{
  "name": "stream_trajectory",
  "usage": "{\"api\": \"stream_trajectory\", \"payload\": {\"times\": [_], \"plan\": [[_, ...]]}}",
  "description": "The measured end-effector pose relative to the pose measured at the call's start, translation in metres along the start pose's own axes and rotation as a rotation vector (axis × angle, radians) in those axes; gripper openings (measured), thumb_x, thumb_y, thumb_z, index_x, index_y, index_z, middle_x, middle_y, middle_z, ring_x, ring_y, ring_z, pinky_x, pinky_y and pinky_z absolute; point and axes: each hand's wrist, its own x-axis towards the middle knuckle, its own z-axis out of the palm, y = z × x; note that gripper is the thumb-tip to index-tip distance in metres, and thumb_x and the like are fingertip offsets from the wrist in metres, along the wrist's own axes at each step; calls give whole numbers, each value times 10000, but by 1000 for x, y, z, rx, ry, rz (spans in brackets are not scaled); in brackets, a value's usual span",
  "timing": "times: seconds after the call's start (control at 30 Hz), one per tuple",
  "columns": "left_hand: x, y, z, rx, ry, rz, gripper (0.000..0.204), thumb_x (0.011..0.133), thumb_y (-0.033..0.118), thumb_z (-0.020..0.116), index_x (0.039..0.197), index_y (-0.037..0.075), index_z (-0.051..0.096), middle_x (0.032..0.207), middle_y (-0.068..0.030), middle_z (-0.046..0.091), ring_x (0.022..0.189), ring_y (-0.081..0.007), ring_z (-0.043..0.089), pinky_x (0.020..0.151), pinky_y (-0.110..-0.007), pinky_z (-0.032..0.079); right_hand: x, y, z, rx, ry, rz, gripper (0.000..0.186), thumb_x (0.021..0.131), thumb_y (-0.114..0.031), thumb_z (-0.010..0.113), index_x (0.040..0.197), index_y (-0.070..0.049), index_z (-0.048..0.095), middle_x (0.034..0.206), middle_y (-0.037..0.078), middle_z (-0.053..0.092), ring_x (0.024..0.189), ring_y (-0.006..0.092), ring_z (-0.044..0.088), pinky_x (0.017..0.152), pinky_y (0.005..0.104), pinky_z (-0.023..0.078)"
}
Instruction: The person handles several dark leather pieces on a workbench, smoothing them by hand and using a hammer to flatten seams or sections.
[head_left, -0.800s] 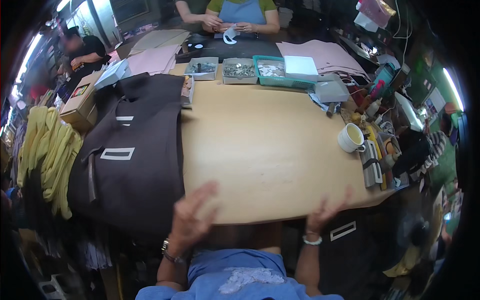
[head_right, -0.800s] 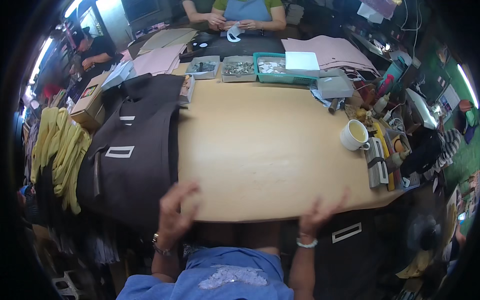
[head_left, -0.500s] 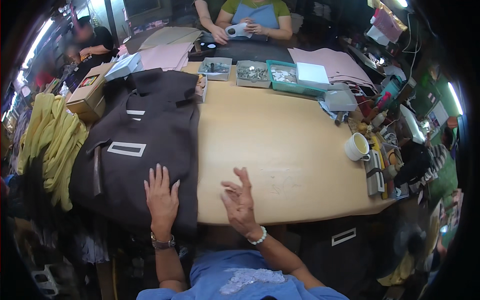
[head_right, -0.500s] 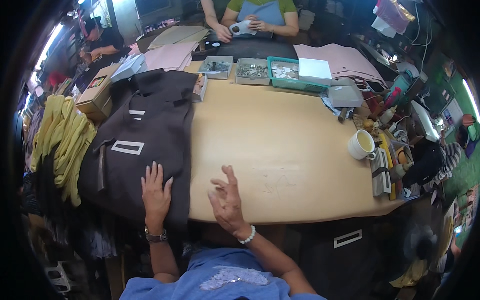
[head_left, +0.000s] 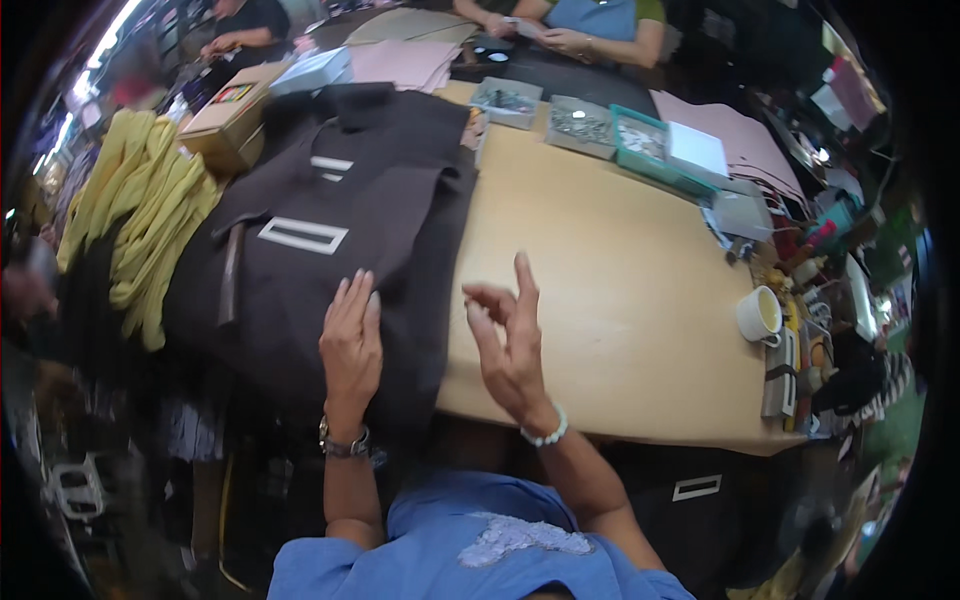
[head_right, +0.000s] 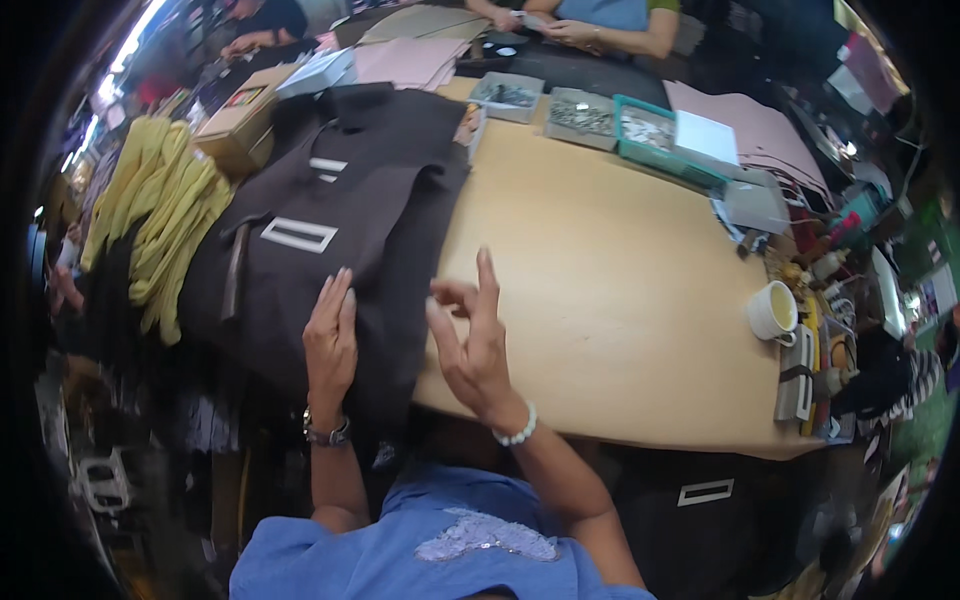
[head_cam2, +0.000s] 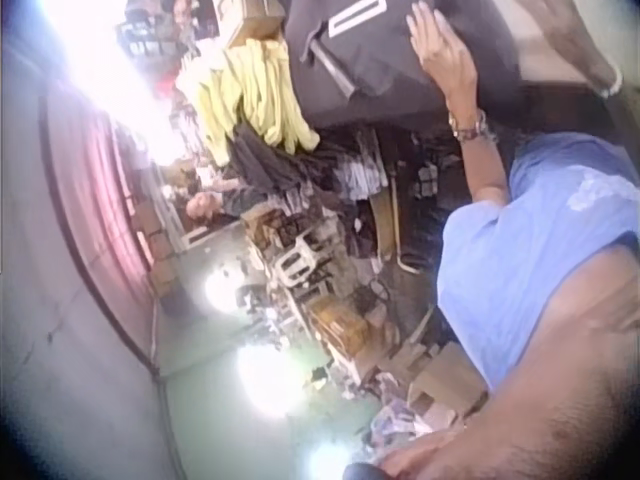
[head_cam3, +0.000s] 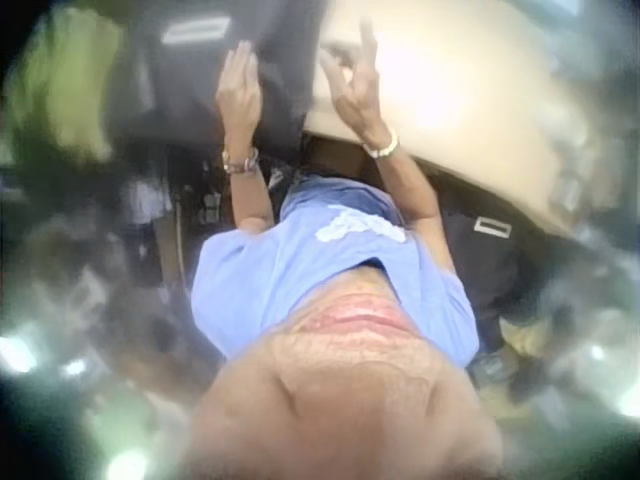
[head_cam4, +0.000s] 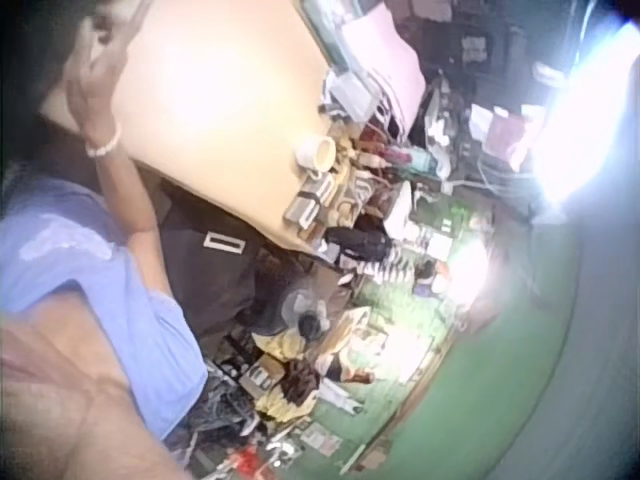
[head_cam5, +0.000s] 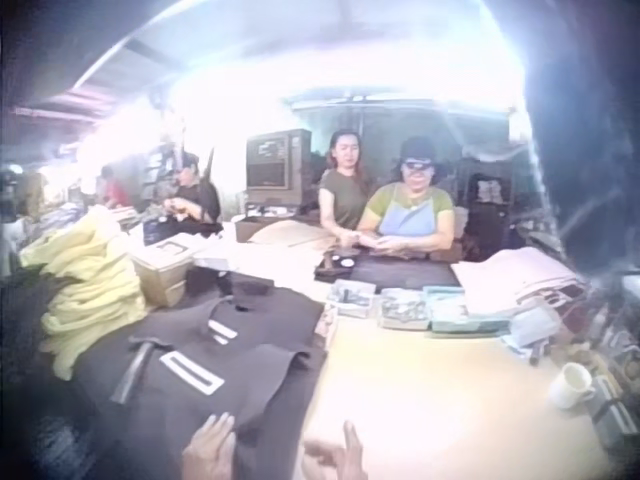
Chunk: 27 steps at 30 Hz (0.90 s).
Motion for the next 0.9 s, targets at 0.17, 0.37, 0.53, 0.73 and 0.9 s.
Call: {"api": "stream_trajectory", "payload": {"times": [0.17, 0.37, 0.53, 0.73, 0.9], "plan": [[0, -1, -2, 78, 0, 75, 319, 933, 184, 468, 1167, -10, 566, 1198, -182, 560, 1176, -369, 470, 980, -413, 362, 61, -26, 38, 5, -140, 294, 768, 876, -112, 562, 1407, 49, 31, 988, 168, 599, 831, 183, 593, 752, 288, 474], [19, -23, -37, 283, 67, 82, 386, 884, 262, 556, 1160, -8, 567, 1224, -208, 531, 1170, -371, 469, 981, -417, 361, 85, 19, 67, -173, -94, 252, 740, 833, -43, 528, 1400, 64, 64, 896, 215, 620, 769, 268, 623, 756, 301, 481], [73, -113, -98, 767, 186, -83, 427, 888, 255, 535, 1261, 51, 496, 1273, -199, 476, 1126, -381, 480, 931, -431, 394, 70, 37, 80, -231, -21, 168, 742, 840, -45, 516, 1415, 25, 53, 766, 218, 624, 708, 295, 634, 695, 346, 482], [89, -139, -105, 675, -21, -185, 412, 866, 147, 546, 1270, 92, 491, 1124, -189, 538, 980, -371, 554, 824, -435, 452, 77, 15, 87, -333, -117, 208, 751, 845, -47, 517, 1423, 7, 40, 574, 181, 569, 525, 331, 586, 601, 366, 485], [93, -146, -107, 540, 66, -133, 379, 866, 113, 529, 1242, 67, 515, 1110, -200, 542, 972, -377, 553, 819, -434, 450, 86, -21, 76, 0, -35, 78, 707, 861, -26, 521, 1422, 17, 92, 1057, 256, 586, 922, 229, 613, 830, 290, 459]]}}
